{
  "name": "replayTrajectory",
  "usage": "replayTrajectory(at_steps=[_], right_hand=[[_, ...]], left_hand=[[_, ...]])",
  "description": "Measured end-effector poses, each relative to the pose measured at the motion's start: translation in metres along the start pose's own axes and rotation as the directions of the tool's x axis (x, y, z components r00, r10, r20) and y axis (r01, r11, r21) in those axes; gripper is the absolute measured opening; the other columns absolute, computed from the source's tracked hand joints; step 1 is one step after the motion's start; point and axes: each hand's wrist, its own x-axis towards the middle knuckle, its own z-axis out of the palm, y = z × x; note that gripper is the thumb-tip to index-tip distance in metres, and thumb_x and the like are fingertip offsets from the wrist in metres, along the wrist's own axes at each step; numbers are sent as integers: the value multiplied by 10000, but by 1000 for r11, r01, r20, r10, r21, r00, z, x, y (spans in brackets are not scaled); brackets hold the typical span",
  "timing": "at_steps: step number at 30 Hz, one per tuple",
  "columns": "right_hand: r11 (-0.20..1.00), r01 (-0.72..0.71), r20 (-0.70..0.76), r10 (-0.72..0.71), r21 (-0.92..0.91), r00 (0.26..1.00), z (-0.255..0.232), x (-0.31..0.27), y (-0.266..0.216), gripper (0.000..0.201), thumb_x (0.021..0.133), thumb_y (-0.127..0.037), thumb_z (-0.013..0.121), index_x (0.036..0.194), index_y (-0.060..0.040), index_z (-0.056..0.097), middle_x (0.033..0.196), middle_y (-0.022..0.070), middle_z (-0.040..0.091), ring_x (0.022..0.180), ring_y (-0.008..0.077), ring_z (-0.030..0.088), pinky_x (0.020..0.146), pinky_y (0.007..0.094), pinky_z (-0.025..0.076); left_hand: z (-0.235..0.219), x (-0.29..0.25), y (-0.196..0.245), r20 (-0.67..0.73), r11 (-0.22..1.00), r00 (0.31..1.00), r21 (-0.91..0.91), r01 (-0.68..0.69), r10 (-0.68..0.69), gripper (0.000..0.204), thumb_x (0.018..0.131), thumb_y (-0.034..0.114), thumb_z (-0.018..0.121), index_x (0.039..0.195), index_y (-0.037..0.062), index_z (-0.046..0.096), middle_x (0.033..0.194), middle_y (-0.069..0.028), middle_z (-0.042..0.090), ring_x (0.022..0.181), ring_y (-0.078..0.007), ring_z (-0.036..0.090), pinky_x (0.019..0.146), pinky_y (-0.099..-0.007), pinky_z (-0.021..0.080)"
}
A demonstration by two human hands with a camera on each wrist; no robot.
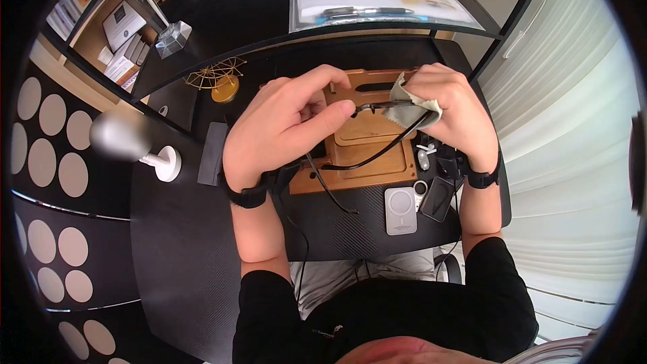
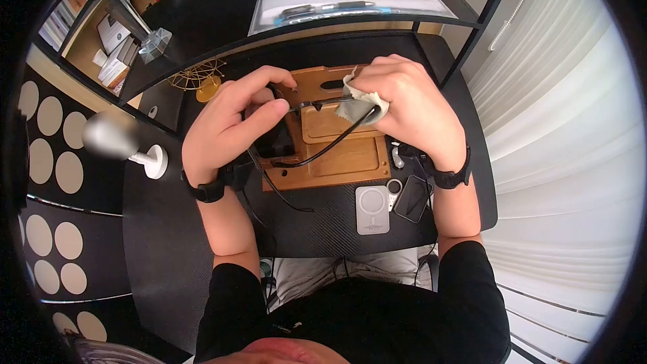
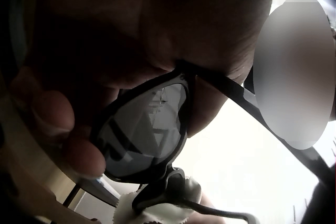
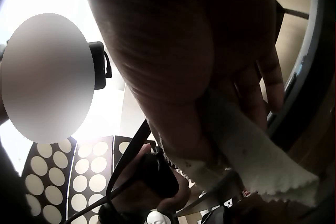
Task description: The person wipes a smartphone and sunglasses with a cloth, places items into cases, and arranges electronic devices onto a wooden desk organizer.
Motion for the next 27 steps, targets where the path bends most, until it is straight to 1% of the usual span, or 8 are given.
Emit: replayTrajectory(at_steps=[5, 11, 13, 16, 18, 21, 24, 27], right_hand=[[998, 51, -114, -46, 38, 992, -3, -2, 6, 241, 643, -59, 772, 848, 16, 668, 815, 134, 673, 788, 345, 633, 743, 392, 511], [948, 151, -302, -62, 280, 951, 6, -6, 11, 309, 650, -63, 829, 908, 35, 691, 883, 162, 710, 811, 301, 658, 739, 371, 540], [827, 326, -548, -26, 458, 836, 19, -6, 8, 306, 661, -35, 840, 930, 41, 715, 922, 158, 729, 857, 267, 688, 763, 359, 563], [872, 251, -491, -14, 420, 871, 13, -4, -1, 306, 661, -29, 854, 930, 44, 730, 937, 159, 737, 855, 256, 704, 765, 347, 578], [832, 306, -558, 4, 462, 830, 14, -2, -4, 310, 661, -30, 859, 936, 49, 737, 935, 158, 742, 844, 260, 721, 771, 339, 586], [847, 275, -457, -43, 455, 888, 8, -1, -3, 317, 661, -36, 863, 942, 43, 739, 924, 154, 744, 855, 270, 729, 776, 348, 591], [769, 297, -471, 7, 566, 882, 11, -1, -3, 314, 668, -38, 864, 943, 45, 737, 913, 155, 743, 856, 273, 734, 778, 349, 593], [800, 277, -427, -29, 532, 904, 14, -1, -4, 288, 682, -93, 856, 858, 46, 675, 821, 160, 682, 766, 326, 658, 777, 441, 539]], left_hand=[[-8, -7, 1, -5, 991, 999, -130, 41, -42, 296, 987, 199, 572, 1210, 6, 601, 681, 29, 503, 630, -66, 423, 589, -254, 317], [-15, -11, 2, 17, 980, 1000, -199, 20, -17, 415, 996, 315, 497, 1218, -17, 609, 740, 21, 548, 695, -50, 490, 609, -227, 350], [-12, -9, 2, 44, 971, 999, -239, 28, -18, 433, 996, 333, 497, 1220, -21, 608, 766, 13, 565, 710, -56, 502, 614, -224, 360], [-1, -4, 9, 71, 945, 997, -326, 18, 5, 458, 1000, 354, 492, 1225, -29, 606, 825, -6, 593, 735, -66, 521, 625, -221, 377], [3, -2, 10, 67, 927, 997, -374, -2, 28, 465, 1004, 356, 488, 1230, -33, 604, 856, -16, 604, 746, -71, 528, 630, -220, 385], [4, 0, 7, 158, 938, 987, -346, 29, 27, 446, 1018, 328, 474, 1236, -39, 601, 900, -29, 611, 762, -76, 537, 639, -220, 397], [8, 2, 8, 159, 929, 987, -368, 32, 29, 421, 1023, 300, 468, 1230, -42, 600, 907, -26, 610, 755, -79, 526, 638, -222, 399], [11, 5, 7, 184, 929, 982, -370, 20, 52, 403, 1027, 283, 464, 1220, -43, 602, 888, -24, 600, 740, -85, 509, 639, -232, 401]])
